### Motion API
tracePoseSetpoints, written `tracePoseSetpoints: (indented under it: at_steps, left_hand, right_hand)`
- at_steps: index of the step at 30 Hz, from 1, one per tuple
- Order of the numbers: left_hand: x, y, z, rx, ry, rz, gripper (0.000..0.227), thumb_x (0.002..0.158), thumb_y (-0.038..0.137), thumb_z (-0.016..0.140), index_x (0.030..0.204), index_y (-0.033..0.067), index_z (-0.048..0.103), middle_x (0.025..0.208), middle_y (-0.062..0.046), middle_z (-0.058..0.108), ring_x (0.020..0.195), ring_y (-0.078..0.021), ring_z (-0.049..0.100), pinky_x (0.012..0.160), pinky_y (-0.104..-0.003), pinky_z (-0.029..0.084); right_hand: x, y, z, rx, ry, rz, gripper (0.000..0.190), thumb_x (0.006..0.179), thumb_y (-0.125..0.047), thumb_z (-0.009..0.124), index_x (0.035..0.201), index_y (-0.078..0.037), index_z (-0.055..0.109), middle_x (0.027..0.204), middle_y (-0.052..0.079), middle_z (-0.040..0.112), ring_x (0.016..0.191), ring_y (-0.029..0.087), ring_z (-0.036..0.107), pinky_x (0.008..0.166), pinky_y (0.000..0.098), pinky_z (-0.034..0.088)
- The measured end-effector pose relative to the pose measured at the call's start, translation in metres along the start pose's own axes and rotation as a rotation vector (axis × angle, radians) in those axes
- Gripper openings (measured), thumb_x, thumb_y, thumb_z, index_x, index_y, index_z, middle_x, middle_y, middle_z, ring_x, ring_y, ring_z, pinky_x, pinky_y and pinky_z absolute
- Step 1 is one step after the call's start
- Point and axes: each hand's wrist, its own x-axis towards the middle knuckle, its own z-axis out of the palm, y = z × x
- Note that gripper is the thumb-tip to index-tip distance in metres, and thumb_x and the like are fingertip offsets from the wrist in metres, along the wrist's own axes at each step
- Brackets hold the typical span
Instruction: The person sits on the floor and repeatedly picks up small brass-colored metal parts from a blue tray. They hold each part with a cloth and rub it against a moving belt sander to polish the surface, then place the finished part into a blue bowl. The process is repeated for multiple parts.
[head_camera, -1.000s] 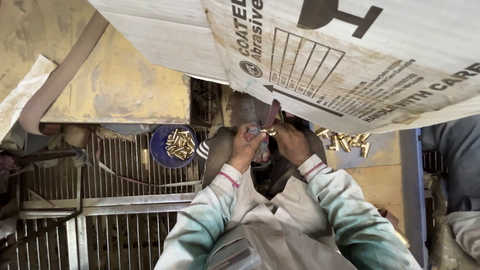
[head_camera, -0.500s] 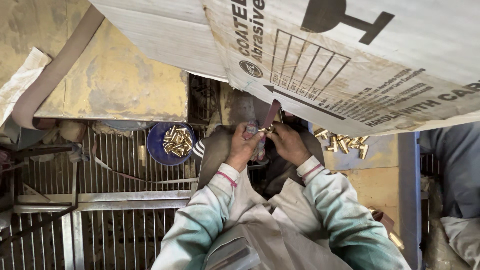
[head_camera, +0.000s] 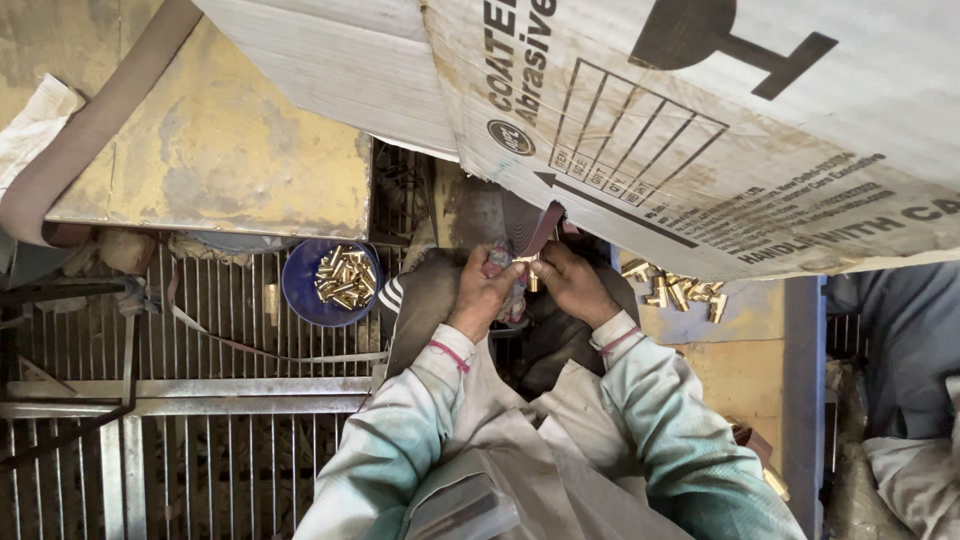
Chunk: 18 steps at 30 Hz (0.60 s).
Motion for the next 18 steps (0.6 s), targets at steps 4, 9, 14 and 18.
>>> tracePoseSetpoints:
  at_steps: [4,9,14,18]
  left_hand:
    - [-0.002,0.004,0.003,0.001,0.008,-0.058,0.027,0.097,0.007,0.066,0.114,0.0029,0.047,0.073,-0.007,0.061,0.042,-0.0127,0.05,0.033,-0.031,0.037]
    - [-0.003,0.007,0.005,0.024,0.036,-0.071,0.028,0.097,0.007,0.066,0.116,0.0037,0.046,0.069,-0.009,0.058,0.039,-0.0145,0.049,0.032,-0.032,0.037]
    - [-0.002,0.004,0.006,0.02,0.04,-0.009,0.029,0.096,0.008,0.067,0.117,0.0041,0.047,0.071,-0.008,0.06,0.039,-0.0155,0.051,0.031,-0.032,0.036]
    - [-0.007,-0.002,0.004,0.063,0.066,-0.014,0.032,0.095,0.012,0.068,0.119,0.0057,0.047,0.071,-0.011,0.058,0.041,-0.0176,0.052,0.033,-0.033,0.038]
  right_hand:
    - [0.004,0.007,0.001,0.288,-0.026,0.07,0.033,0.108,-0.025,0.059,0.126,0.002,0.064,0.106,0.009,0.069,0.092,0.019,0.063,0.08,0.0308,0.051]
    - [0.007,0.009,0.0,0.546,-0.014,0.386,0.028,0.101,-0.025,0.064,0.109,0.001,0.07,0.078,0.004,0.067,0.058,0.009,0.058,0.05,0.0241,0.046]
    - [0.014,0.006,-0.001,0.845,0.001,0.569,0.023,0.097,-0.022,0.066,0.096,0.001,0.069,0.073,0.004,0.066,0.053,0.009,0.055,0.042,0.0238,0.039]
    - [0.014,-0.013,0.004,0.979,0.066,0.743,0.027,0.101,-0.033,0.065,0.097,-0.006,0.07,0.071,0.002,0.064,0.05,0.007,0.052,0.04,0.0208,0.036]
